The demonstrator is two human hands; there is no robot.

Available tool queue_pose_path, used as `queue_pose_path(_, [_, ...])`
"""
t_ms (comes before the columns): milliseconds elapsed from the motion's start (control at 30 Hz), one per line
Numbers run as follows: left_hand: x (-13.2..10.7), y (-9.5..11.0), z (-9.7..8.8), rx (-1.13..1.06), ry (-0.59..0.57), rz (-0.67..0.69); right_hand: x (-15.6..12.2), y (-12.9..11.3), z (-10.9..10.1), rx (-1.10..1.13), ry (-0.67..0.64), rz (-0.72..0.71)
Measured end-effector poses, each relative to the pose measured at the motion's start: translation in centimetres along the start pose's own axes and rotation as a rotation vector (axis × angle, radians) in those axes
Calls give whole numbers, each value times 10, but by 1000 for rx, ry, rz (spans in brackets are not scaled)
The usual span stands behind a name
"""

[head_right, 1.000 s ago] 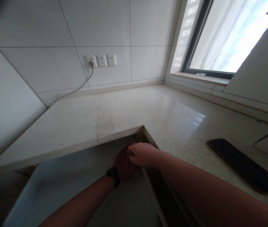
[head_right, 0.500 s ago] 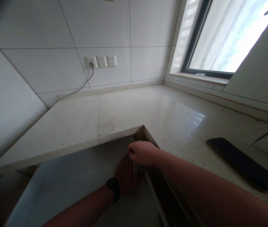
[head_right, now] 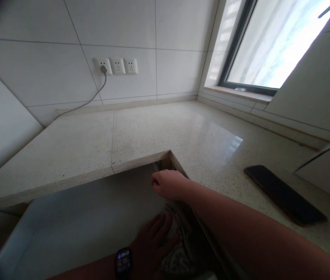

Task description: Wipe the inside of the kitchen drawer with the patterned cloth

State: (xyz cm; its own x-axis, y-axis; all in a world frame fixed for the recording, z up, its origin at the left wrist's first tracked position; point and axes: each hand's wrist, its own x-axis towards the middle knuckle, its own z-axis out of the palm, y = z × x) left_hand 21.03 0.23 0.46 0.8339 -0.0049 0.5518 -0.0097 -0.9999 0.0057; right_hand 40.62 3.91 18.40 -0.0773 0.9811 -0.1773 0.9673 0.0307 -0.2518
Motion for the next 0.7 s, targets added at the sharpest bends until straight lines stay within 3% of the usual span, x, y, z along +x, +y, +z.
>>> queue_pose_path(133, [7,-11,-12,3,34,162,0,-1,-1,-1,-15,16])
queue_pose_path(267, [20,-17,-13,-9,21,176,1,-1,-1,-3,-29,31])
queue_pose_path(433, [37,-17,-6,-48,-17,197,2,0,2,-3,-43,35])
queue_pose_path(700, [55,-10,14,-131,-1,401,2,0,-2,10,-54,45])
